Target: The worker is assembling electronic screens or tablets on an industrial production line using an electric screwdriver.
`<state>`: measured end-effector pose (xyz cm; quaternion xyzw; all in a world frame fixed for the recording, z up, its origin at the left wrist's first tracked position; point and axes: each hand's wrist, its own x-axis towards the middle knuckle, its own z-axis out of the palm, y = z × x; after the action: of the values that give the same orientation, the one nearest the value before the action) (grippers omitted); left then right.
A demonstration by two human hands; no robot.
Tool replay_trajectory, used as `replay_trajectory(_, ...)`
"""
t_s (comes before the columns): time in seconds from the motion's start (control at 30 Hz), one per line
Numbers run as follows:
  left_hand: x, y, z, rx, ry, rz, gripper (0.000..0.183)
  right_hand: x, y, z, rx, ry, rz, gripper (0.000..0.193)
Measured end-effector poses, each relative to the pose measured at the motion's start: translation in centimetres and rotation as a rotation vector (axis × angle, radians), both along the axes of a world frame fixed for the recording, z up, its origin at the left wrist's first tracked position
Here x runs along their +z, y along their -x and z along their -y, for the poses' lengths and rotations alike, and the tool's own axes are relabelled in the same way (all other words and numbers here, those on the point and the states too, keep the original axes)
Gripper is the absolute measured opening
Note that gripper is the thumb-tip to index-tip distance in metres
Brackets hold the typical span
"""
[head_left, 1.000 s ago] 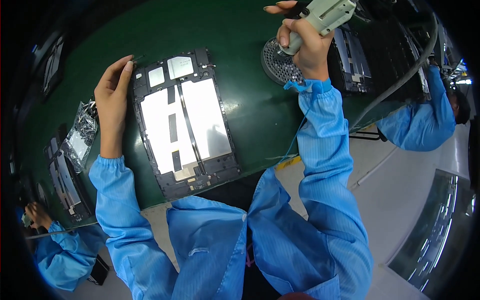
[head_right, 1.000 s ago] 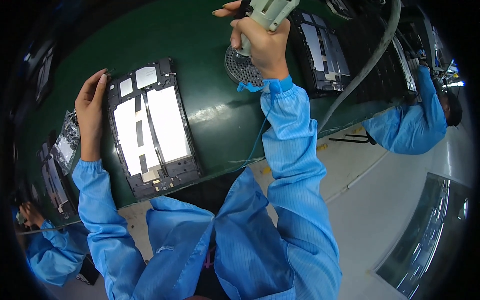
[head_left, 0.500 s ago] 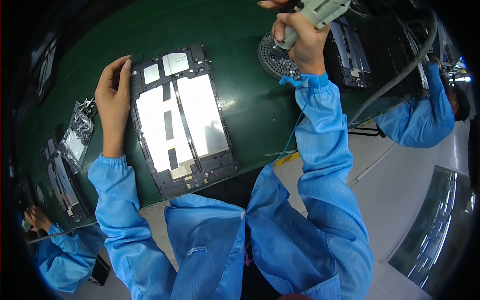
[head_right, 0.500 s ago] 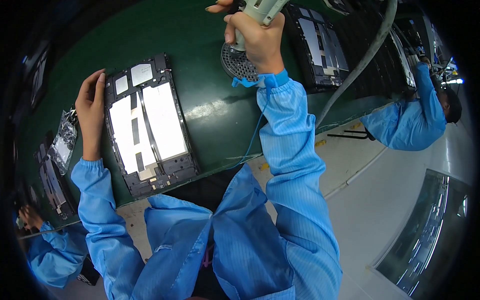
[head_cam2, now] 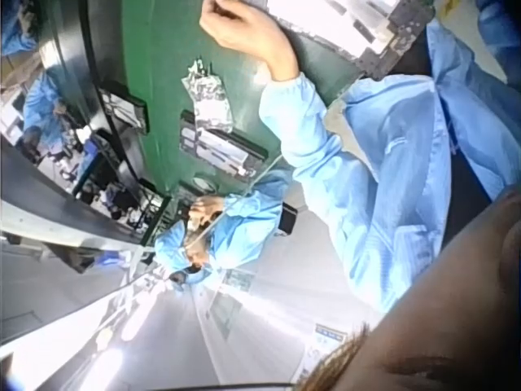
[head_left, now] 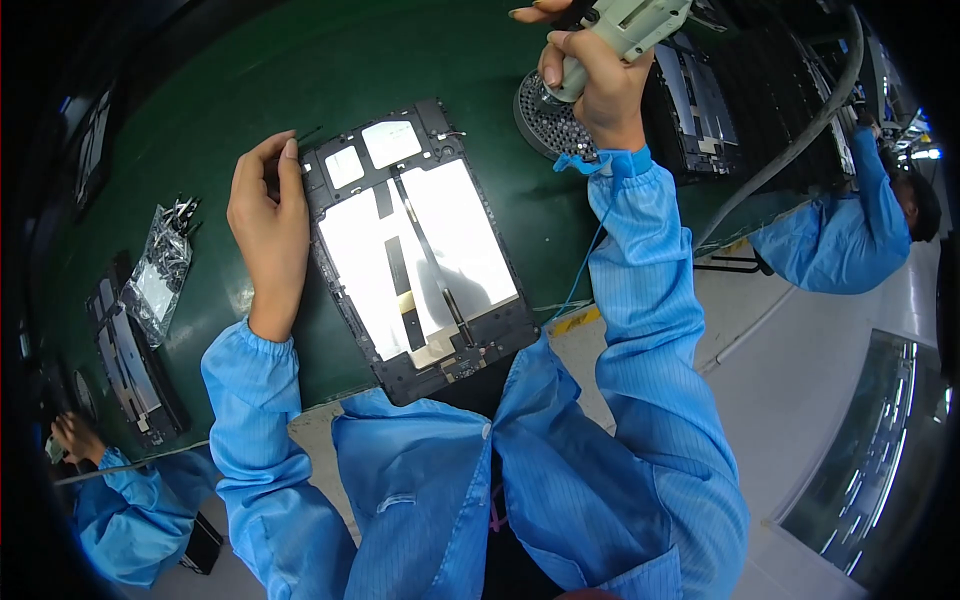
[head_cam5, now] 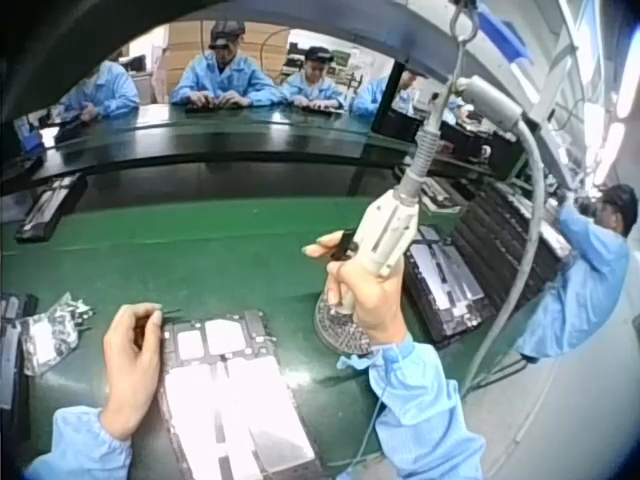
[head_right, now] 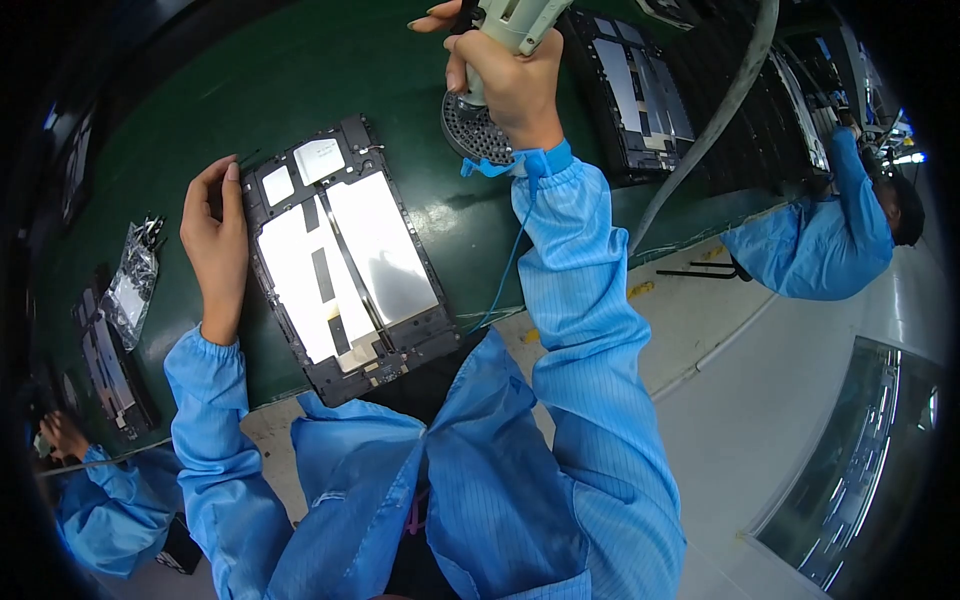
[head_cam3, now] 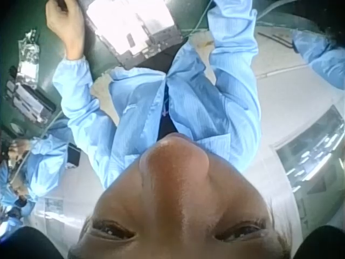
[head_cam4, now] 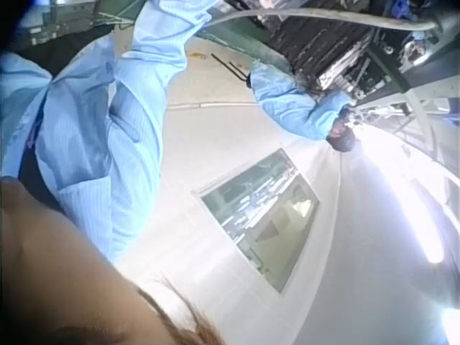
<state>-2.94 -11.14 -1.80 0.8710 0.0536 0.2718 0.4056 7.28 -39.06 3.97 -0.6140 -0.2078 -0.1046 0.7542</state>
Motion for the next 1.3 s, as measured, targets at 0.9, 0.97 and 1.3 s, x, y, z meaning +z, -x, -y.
replay_trajectory(0.9,2.4,-0.6,-7.6,-0.505,0.400,-0.344,0.024,4.3,-0.2,-5.7,0.242,0.111,0.199,0.025)
replay_trajectory(0.97,2.4,-0.6,-7.8,-0.498,0.362,-0.336,0.025,5.1,0.5,-8.2,0.310,0.055,0.133,0.026)
replay_trajectory(1.3,1.2,-1.2,-7.9,-0.547,0.260,-0.278,0.026,4.9,2.8,-16.5,0.352,0.002,0.010,0.030)
